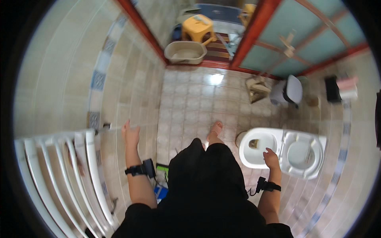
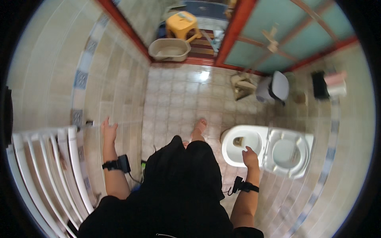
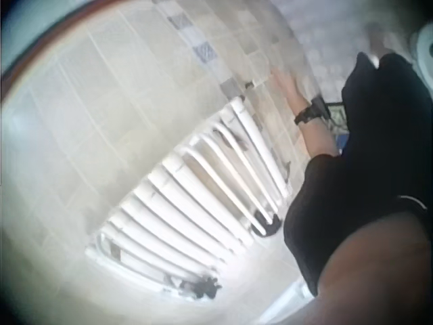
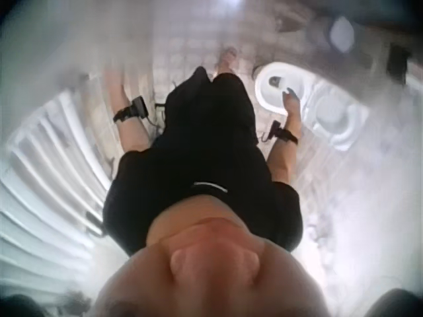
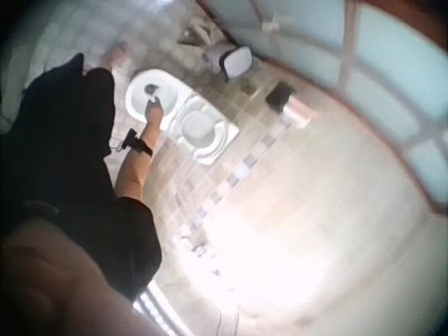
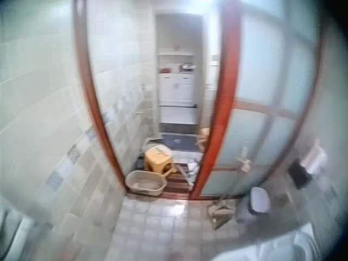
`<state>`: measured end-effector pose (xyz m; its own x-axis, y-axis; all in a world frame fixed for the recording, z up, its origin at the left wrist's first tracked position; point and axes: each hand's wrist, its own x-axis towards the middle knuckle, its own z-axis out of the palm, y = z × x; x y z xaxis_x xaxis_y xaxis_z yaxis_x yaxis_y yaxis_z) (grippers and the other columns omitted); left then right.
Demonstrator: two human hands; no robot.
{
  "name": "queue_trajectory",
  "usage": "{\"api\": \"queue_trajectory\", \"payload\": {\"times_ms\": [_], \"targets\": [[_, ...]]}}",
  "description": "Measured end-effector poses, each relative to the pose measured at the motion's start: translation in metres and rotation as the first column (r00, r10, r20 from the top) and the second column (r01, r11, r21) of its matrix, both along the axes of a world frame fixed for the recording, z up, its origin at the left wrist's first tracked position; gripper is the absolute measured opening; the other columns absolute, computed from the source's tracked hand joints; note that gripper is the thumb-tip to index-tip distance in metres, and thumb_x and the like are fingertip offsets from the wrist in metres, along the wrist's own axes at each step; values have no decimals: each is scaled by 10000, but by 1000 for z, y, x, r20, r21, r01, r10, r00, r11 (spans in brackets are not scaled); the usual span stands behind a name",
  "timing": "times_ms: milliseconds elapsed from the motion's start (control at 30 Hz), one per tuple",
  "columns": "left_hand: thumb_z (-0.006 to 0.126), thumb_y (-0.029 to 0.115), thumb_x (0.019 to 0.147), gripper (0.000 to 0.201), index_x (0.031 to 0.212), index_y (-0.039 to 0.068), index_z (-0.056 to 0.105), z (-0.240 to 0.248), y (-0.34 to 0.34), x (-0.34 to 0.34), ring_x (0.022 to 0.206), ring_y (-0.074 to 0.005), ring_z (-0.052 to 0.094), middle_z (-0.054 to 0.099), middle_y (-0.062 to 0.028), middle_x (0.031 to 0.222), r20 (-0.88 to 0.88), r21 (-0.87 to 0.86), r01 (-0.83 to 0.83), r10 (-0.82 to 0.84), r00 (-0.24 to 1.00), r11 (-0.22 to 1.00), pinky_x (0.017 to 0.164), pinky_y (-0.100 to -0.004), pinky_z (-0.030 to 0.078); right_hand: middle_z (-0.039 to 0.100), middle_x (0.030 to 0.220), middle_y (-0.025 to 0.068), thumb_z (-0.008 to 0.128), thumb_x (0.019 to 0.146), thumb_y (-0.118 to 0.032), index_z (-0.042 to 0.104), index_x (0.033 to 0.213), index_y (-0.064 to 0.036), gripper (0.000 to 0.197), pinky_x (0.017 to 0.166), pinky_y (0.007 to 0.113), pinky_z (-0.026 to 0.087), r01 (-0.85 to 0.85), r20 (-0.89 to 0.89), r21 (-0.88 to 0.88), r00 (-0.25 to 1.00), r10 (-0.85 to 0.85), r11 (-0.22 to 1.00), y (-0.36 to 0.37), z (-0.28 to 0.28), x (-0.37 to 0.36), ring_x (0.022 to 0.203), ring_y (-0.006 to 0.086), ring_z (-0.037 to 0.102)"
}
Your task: The person uses a squeegee to move water on a bathroom floor, rinses the squeegee under a shower head, and then uses a brush to scrub the floor drain area after pouring liquid from a bottle.
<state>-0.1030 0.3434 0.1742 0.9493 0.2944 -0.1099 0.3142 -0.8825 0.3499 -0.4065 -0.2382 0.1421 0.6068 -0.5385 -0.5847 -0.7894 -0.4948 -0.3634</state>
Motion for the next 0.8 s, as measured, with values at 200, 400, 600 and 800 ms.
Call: {"api": "queue_trajectory", "payload": {"times_ms": [200,400,600,800], "targets": [[620,283,735,570,1232,45,475,40,18,-22,1113,-354,450,463,-221,1207,140,144,-170,150,979,975,950,-388,366,634,837,160,497,825,-191,479,1205,-22,416,638,350,488,-228,39,256,973,226,939,-80,-61,108,655,232,623],[591,253,754,427,1108,14,570,26,58,-192,927,-302,583,601,-194,1026,-138,-164,-632,617,775,757,834,-353,446,595,857,158,477,860,-193,468,1231,-22,409,666,350,460,-428,-14,277,893,449,860,-69,-33,277,741,237,591],[534,265,755,394,1066,32,600,-36,83,-320,977,-325,576,618,-195,1010,-327,-92,-850,790,518,519,855,-386,441,558,744,84,487,879,-194,475,1219,-19,382,617,280,447,-659,54,232,743,667,716,33,-4,364,686,141,540],[489,233,826,326,1050,20,593,-80,133,-213,839,-204,576,625,-108,937,-381,-412,-722,615,691,556,749,-321,456,589,1048,194,489,834,-162,522,1182,-63,364,795,395,447,-725,51,35,689,723,688,48,21,407,943,327,565]]}}
